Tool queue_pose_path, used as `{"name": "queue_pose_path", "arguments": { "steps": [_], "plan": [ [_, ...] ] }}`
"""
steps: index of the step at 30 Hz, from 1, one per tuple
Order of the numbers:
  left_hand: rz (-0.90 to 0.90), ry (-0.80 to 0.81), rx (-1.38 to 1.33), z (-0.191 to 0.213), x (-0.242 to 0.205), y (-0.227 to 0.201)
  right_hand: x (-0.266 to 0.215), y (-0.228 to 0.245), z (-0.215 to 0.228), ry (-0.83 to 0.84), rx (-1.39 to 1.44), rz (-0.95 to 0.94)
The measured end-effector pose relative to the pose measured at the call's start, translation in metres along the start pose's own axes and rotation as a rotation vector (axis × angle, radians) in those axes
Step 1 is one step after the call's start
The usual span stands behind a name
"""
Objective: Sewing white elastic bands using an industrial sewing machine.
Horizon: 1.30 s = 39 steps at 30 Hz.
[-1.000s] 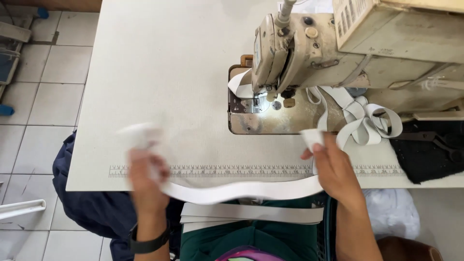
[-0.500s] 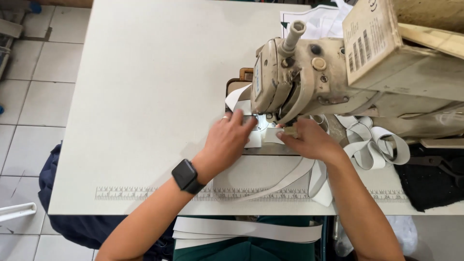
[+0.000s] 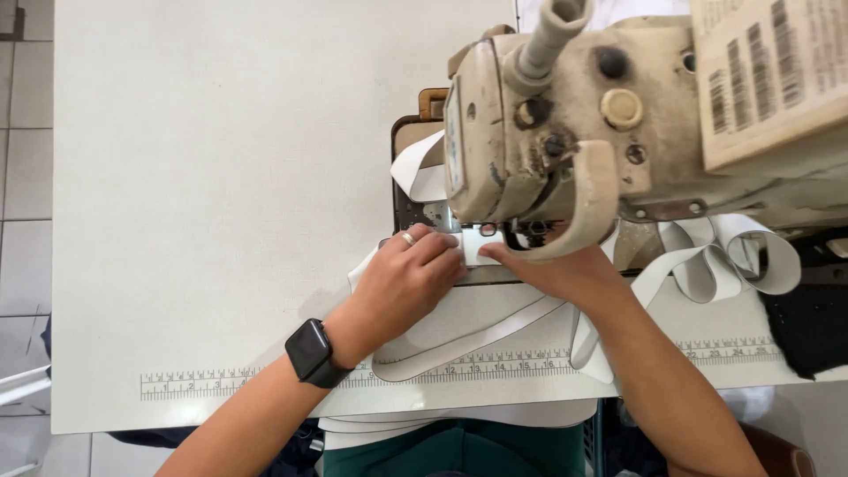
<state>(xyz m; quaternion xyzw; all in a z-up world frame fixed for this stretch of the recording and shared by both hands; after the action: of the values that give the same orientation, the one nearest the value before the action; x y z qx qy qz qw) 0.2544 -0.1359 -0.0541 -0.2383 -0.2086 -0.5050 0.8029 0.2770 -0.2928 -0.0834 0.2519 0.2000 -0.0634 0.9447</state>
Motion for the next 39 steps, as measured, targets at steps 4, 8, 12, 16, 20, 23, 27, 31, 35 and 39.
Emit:
{"name": "queue_pose_path", "arguments": {
  "steps": [4,8,12,16,20,23,27,31,35,39],
  "plan": [
    [0.049,0.001,-0.036,0.003,0.003,0.003,-0.004,-0.014,-0.005,0.09,0.148,-0.084],
    [0.012,0.005,0.027,0.001,0.001,0.0,0.001,-0.017,-0.007,0.094,0.266,-0.109],
    [0.029,-0.029,0.039,0.002,0.002,-0.001,0.003,-0.003,-0.001,0.013,0.144,0.029],
    [0.058,-0.058,0.029,-0.002,0.0,0.0,0.0,-0.001,-0.002,-0.087,0.048,0.12],
    [0.06,-0.054,0.05,0.001,0.003,-0.002,-0.004,0.001,-0.007,-0.179,-0.101,0.229],
    [0.057,-0.037,0.072,-0.004,0.003,-0.006,-0.028,0.038,0.009,-0.394,-0.518,0.533],
    [0.021,-0.03,0.125,-0.005,0.0,-0.007,-0.063,0.051,0.007,-0.505,-0.575,0.662],
    [0.014,-0.023,0.074,0.005,0.007,0.0,-0.072,0.067,0.001,-0.482,-0.598,0.731],
    [0.023,-0.003,0.072,0.0,0.009,0.013,-0.063,0.064,0.0,-0.462,-0.597,0.636],
    [0.04,0.01,0.055,-0.002,0.009,0.022,-0.056,0.059,-0.004,-0.434,-0.598,0.587]
  ]
}}
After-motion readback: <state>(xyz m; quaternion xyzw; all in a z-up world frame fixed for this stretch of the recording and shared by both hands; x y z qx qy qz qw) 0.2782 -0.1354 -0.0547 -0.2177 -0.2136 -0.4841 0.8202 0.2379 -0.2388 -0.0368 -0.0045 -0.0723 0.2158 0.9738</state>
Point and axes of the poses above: each hand's wrist, its own x-axis towards the middle knuckle, its own z-axis out of the back of the hand, y = z × x, the point moved 9 cm from there along x, towards the middle knuckle, and after that the axes turned 6 degrees about -z, right-handed, at the moved point
